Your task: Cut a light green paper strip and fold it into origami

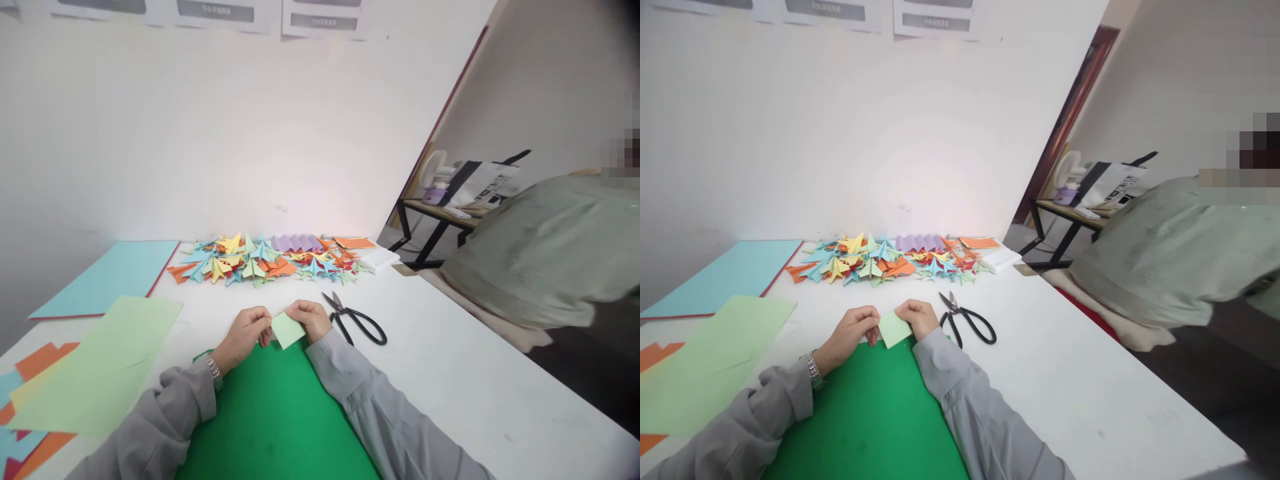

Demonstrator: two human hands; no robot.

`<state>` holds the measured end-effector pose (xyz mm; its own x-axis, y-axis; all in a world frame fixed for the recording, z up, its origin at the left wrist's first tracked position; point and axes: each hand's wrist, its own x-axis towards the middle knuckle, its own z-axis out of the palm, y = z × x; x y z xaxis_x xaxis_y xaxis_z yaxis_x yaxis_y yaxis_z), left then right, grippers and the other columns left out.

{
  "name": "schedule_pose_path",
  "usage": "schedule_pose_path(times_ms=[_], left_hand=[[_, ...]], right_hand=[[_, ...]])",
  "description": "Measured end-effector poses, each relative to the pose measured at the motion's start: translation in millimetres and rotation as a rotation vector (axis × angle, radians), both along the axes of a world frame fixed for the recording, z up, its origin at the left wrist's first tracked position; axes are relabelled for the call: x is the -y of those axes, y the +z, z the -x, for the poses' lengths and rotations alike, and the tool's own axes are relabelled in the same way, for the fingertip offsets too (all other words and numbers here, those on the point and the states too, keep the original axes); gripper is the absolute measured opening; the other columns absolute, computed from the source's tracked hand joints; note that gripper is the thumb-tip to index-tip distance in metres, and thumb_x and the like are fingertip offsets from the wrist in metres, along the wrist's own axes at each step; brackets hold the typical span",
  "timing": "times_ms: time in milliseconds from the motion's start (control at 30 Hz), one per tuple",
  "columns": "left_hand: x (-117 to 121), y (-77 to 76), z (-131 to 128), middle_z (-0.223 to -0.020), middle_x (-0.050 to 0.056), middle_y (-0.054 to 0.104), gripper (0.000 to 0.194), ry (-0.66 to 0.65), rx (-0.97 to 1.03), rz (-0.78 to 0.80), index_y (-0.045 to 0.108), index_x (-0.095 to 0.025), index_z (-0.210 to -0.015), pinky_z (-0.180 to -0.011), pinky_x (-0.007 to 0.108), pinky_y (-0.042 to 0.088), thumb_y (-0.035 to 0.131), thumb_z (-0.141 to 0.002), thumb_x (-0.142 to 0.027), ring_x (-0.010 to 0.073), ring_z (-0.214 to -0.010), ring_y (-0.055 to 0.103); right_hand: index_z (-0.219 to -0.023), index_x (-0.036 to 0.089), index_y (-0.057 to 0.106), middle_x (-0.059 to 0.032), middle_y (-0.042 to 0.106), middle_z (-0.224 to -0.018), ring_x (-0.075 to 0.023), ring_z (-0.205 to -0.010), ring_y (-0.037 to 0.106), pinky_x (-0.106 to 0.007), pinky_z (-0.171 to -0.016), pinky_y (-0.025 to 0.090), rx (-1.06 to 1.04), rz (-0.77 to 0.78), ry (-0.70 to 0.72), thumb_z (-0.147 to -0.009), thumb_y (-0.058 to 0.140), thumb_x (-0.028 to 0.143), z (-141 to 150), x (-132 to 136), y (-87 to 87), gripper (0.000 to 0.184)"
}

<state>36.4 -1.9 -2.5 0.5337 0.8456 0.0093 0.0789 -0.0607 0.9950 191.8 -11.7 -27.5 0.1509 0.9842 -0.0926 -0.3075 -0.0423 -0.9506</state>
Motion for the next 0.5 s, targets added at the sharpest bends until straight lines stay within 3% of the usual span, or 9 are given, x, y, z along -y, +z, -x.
schedule_pose_path(times_ms=[300,500], left_hand=[[-0.5,-1.0,4.7,-0.043,-0.004,0.048,0.011,0.044,0.085,0.031,0.045,-0.015,-0.057,-0.041,0.021,0.038,0.043,-0.067,-0.018,0.0087,-0.038,0.048],[-0.1,0.5,0.8,-0.045,-0.003,0.050,0.023,-0.020,-0.031,-0.051,0.051,-0.014,-0.066,-0.042,0.020,0.037,0.049,-0.072,-0.036,0.0086,-0.040,0.047]], right_hand=[[-0.042,0.017,0.052,0.0049,0.048,-0.034,-0.0078,-0.033,0.038,-0.022,-0.037,0.025,-0.053,0.000,-0.124,-0.045,0.066,0.025,-6.7,1.1,6.4,0.016],[-0.049,0.016,0.053,0.0052,0.047,-0.041,-0.0074,-0.039,0.037,-0.021,-0.041,0.026,0.173,-0.132,0.087,-0.050,0.068,0.033,1.5,8.9,10.7,0.022]])
